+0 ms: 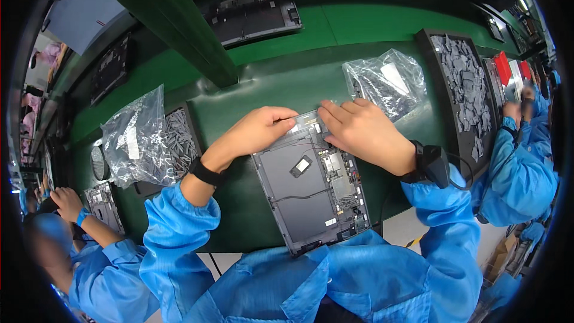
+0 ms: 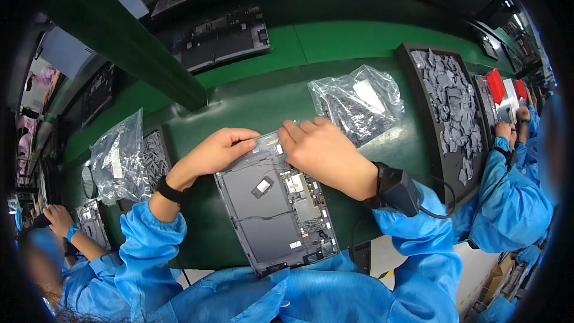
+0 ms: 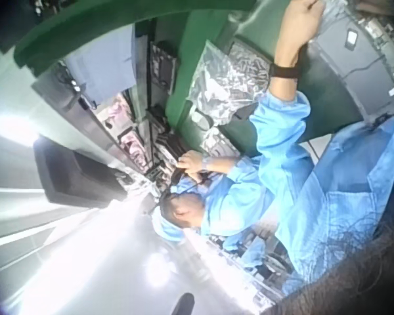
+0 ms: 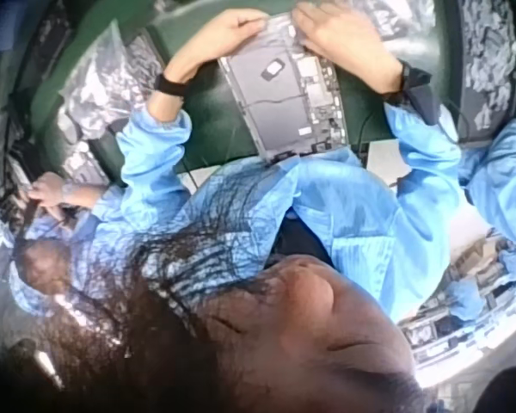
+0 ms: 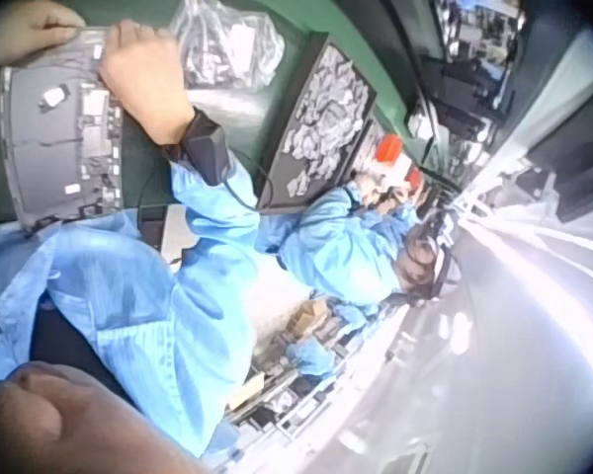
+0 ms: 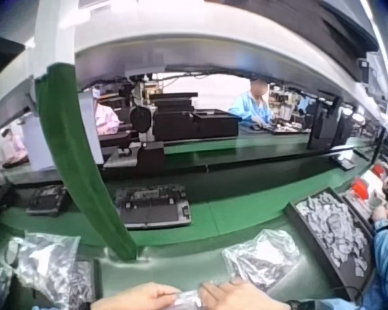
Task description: The worker is assembling the internal components of a tablet, specifically connecting and securing cables with adhesive tape on a factory line.
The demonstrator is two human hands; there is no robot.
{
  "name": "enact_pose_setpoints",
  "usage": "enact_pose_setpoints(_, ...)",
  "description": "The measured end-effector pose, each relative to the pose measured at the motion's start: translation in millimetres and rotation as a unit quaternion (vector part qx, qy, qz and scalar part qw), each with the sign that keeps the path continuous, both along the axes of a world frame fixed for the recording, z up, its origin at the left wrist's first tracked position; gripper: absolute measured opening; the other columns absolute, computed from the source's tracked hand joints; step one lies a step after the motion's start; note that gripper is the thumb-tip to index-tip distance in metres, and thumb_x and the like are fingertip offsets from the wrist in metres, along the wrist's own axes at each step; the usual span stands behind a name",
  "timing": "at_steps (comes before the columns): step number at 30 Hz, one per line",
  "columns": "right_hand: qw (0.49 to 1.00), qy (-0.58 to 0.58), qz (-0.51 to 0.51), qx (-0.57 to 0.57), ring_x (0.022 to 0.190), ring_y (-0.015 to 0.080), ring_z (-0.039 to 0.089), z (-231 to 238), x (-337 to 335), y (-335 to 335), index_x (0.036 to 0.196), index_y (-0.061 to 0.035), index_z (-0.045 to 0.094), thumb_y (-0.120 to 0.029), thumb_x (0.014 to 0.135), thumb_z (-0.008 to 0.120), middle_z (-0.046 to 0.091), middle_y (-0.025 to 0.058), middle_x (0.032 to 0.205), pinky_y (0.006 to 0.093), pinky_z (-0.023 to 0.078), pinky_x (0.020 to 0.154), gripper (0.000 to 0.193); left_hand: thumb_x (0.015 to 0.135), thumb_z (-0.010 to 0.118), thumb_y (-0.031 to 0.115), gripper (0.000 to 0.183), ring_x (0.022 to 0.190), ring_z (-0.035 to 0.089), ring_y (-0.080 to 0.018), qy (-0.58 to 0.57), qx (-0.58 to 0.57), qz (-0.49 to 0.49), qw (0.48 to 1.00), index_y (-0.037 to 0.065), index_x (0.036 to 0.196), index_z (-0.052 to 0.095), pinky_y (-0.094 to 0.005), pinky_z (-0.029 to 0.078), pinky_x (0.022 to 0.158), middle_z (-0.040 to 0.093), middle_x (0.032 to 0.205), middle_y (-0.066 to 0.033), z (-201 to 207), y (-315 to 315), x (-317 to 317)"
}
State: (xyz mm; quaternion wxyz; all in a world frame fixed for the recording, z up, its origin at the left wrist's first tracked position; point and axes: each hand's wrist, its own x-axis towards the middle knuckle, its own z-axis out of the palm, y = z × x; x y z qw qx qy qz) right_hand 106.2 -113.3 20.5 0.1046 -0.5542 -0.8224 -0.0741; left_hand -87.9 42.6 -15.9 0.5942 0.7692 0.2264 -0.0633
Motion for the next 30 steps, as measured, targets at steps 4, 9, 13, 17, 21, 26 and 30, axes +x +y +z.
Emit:
enact_pose_setpoints(4, 0.974, -0.226, 0.028, -0.013, 0.068, 0.0162, 0.059, 0.9, -12.9, -7.0, 0.102, 0.0062, 0.067, -0.01, 0.074, 0.061, 0.068, 0.0222, 0.112, 0.0283, 0.048, 0.06, 0.033, 0.093, 0.057, 0.015, 0.021, 0.094, 0.061, -0.0319, -0.115, 0.312, 0.035, 0.942, 0.01, 0.107, 0.072, -0.0382, 0.049, 0.084, 0.064, 0.097, -0.0114, -4.5, -13.2, -3.3)
enact_pose_setpoints(9, 0.986, -0.154, 0.018, 0.058, 0.067, 0.0154, 0.058, -21.8, -11.8, -13.9, 0.101, 0.0059, 0.068, -0.009, 0.075, 0.062, 0.069, 0.0202, 0.109, 0.027, 0.046, 0.057, 0.031, 0.092, 0.059, 0.012, 0.022, 0.094, 0.058, -0.0289, -0.084, 0.307, 0.039, 0.947, 0.007, 0.11, 0.071, -0.0371, 0.047, 0.084, 0.06, 0.094, -0.011, -4.2, -17.4, -2.2)
enact_pose_setpoints(13, 0.989, -0.067, 0.034, 0.128, 0.066, 0.015, 0.057, -22.2, -10.8, -15.4, 0.092, 0.0031, 0.069, -0.01, 0.075, 0.065, 0.07, 0.0163, 0.101, 0.0244, 0.044, 0.057, 0.022, 0.092, 0.059, 0.009, 0.023, 0.094, 0.059, -0.0288, -0.1, 0.324, 0.043, 0.94, 0.006, 0.112, 0.069, -0.0374, 0.047, 0.083, 0.062, 0.096, -0.0111, -3.3, -19.8, -3.7)
enact_pose_setpoints(17, 0.988, -0.066, 0.055, 0.128, 0.07, 0.015, 0.057, -30.7, -2.7, -18.4, 0.095, 0.0036, 0.069, -0.011, 0.074, 0.064, 0.069, 0.0148, 0.104, 0.0253, 0.046, 0.059, 0.026, 0.091, 0.059, 0.006, 0.025, 0.094, 0.058, -0.0292, -0.118, 0.327, 0.046, 0.937, 0.005, 0.115, 0.068, -0.0382, 0.047, 0.084, 0.062, 0.097, -0.0113, 5.2, -25.0, -9.9)
enact_pose_setpoints(21, 0.99, -0.041, 0.076, 0.108, 0.077, 0.0152, 0.058, -22.8, -5.6, -12.6, 0.095, 0.0037, 0.068, -0.011, 0.071, 0.064, 0.068, 0.0141, 0.105, 0.0261, 0.048, 0.063, 0.028, 0.089, 0.06, 0.003, 0.028, 0.095, 0.058, -0.0299, -0.094, 0.308, 0.063, 0.945, 0.004, 0.116, 0.067, -0.0379, 0.047, 0.086, 0.063, 0.1, -0.0113, 7.1, -28.7, -12.9)
enact_pose_setpoints(26, 0.981, 0.039, 0.101, 0.163, 0.082, 0.017, 0.06, -11.5, -4.7, -35.5, 0.096, 0.0005, 0.069, -0.01, 0.071, 0.064, 0.068, 0.0105, 0.105, 0.0257, 0.046, 0.064, 0.027, 0.087, 0.063, 0.002, 0.022, 0.097, 0.06, -0.0317, -0.106, 0.383, 0.124, 0.909, 0.002, 0.109, 0.069, -0.0373, 0.047, 0.086, 0.065, 0.104, -0.0124, 25.0, -30.6, -40.0)
enact_pose_setpoints(30, 0.991, 0.055, 0.066, 0.105, 0.082, 0.0165, 0.06, -21.4, -12.3, -70.4, 0.095, -0.0031, 0.07, -0.01, 0.074, 0.066, 0.069, 0.0086, 0.105, 0.0277, 0.046, 0.065, 0.023, 0.084, 0.067, 0.003, 0.012, 0.089, 0.061, -0.0323, -0.025, 0.488, 0.197, 0.85, 0.001, 0.095, 0.07, -0.0385, 0.048, 0.079, 0.066, 0.093, -0.0133, 32.4, -21.5, -89.1)
